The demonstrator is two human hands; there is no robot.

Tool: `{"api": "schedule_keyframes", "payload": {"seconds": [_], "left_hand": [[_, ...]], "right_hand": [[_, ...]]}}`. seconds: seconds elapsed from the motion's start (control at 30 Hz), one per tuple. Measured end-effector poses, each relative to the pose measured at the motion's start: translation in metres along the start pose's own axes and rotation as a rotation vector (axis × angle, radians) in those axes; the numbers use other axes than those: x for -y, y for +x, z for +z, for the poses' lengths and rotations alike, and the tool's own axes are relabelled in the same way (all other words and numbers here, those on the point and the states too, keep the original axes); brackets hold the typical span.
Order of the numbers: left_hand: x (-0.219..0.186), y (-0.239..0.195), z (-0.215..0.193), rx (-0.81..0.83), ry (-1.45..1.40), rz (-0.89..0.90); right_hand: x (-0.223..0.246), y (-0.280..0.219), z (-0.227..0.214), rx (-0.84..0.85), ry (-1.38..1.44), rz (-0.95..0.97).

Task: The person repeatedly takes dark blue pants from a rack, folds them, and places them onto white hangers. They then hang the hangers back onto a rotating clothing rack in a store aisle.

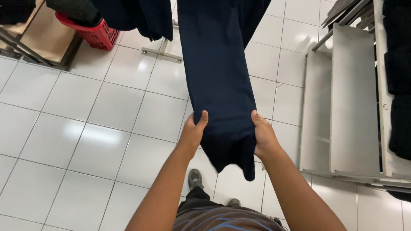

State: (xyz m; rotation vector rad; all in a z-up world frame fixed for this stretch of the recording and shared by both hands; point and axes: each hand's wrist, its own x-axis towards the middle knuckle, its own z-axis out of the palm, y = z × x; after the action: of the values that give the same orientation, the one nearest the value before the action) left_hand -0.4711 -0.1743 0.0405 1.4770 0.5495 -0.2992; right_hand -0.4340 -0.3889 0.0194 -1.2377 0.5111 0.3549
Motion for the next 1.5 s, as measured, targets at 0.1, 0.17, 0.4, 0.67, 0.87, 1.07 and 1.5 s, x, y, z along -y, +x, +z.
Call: {"api": "schedule_keyframes", "payload": {"seconds": [0.1,0.17,0.4,0.67,0.87,1.07,1.5], "left_hand": [[0.063,-0.001,0.007,0.208,-0.293,-0.294],[0.084,-0.009,0.022,0.140,-0.236,-0.230],[0.119,-0.045,0.093,-0.208,0.009,-0.035],[0.060,-0.081,0.079,-0.315,0.151,0.058],[0.093,-0.084,0.079,-0.025,-0.061,-0.111],[0.134,-0.085,0.090,-0.046,-0.207,-0.078],[0.074,-0.104,0.100,-0.347,0.122,0.239]], "right_hand": [[-0.057,0.065,-0.091,0.155,0.025,0.165],[-0.054,0.038,-0.111,0.195,-0.170,0.151],[-0.105,0.033,-0.143,0.009,-0.510,0.019],[-0.050,-0.012,-0.111,-0.003,-0.722,-0.283],[-0.024,-0.040,-0.109,0.078,-0.233,-0.001],[-0.071,-0.012,-0.162,0.069,-0.522,0.002],[-0.065,0.031,-0.150,0.023,-0.578,-0.356]]}}
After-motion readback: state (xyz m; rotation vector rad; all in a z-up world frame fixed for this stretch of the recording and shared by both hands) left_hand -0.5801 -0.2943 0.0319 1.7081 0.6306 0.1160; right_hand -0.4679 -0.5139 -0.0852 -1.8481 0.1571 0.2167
